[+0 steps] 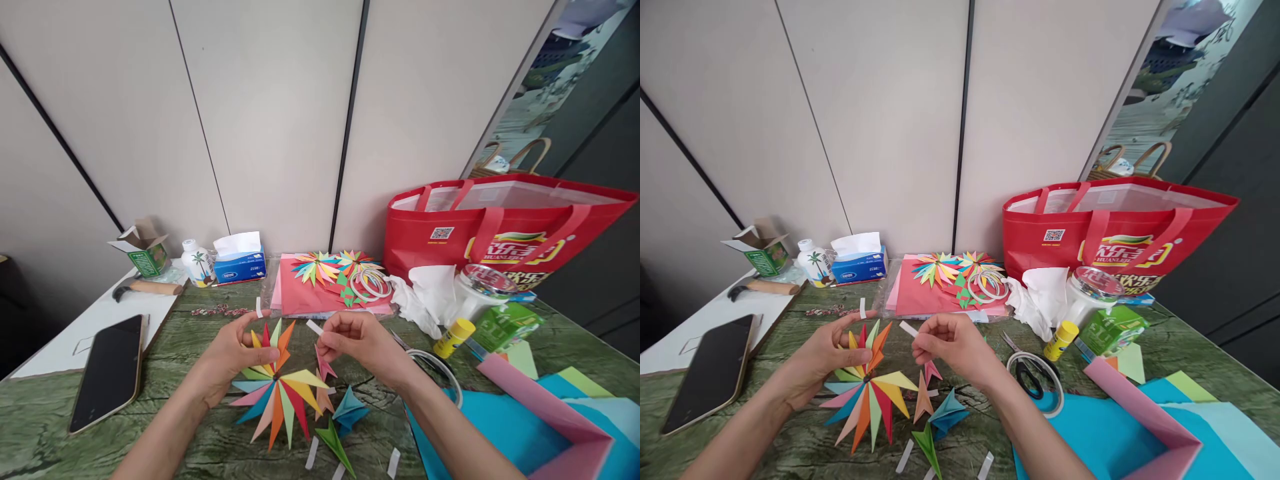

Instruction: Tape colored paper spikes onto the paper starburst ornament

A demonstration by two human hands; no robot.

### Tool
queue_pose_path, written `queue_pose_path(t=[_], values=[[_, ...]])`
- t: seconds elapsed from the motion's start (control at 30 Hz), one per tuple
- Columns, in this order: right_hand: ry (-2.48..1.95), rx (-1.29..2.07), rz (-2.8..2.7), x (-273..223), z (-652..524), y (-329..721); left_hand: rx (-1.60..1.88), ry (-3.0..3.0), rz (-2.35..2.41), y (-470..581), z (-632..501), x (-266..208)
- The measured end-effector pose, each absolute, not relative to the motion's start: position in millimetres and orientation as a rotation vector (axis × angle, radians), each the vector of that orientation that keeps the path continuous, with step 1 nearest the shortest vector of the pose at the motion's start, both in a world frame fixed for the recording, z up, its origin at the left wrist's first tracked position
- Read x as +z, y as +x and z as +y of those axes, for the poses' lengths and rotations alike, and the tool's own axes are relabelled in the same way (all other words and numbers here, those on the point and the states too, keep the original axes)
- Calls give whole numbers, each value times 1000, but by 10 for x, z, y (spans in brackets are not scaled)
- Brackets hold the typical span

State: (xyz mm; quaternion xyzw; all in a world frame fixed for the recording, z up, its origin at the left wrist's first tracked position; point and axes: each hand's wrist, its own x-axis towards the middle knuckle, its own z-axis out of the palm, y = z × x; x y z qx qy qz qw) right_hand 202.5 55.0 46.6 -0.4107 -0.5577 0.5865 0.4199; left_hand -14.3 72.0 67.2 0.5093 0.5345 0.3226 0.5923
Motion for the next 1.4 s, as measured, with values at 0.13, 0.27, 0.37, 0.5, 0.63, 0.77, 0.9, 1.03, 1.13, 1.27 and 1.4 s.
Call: queue_pose_path(t=[0.13, 0.27, 0.37, 0.5, 0.63, 0.77, 0.9, 1.03, 1.13, 1.27, 1.4], values=[[-960, 1485, -1345, 481, 518, 1953, 721, 1182, 1176, -136, 689, 691], [-992, 1340, -1197, 459, 547, 1921, 670, 1183, 1118, -118, 658, 714], [-1008, 1384, -1283, 474, 540, 1940, 710, 1138, 1134, -92, 654, 711], [-929, 1525, -1434, 512, 482, 1959, 735, 1100, 1161, -96, 671, 673], [-1053, 1367, -1717, 573, 421, 1969, 690, 1126, 1227, -108, 678, 651], [-1172, 1109, -2002, 649, 377, 1981, 656, 1149, 1203, -93, 673, 650], [-1174, 1220, -2020, 640, 373, 1983, 656, 1140, 1202, -86, 670, 648], [-1075, 1561, -1838, 573, 418, 2000, 662, 1136, 1215, -79, 664, 652], [-1059, 1538, -1861, 553, 442, 2021, 680, 1120, 1213, -64, 654, 669], [-1105, 1338, -2019, 586, 423, 2012, 701, 1144, 1257, -38, 649, 655], [-1179, 1082, -2053, 592, 383, 1905, 770, 1252, 1319, 15, 639, 577]])
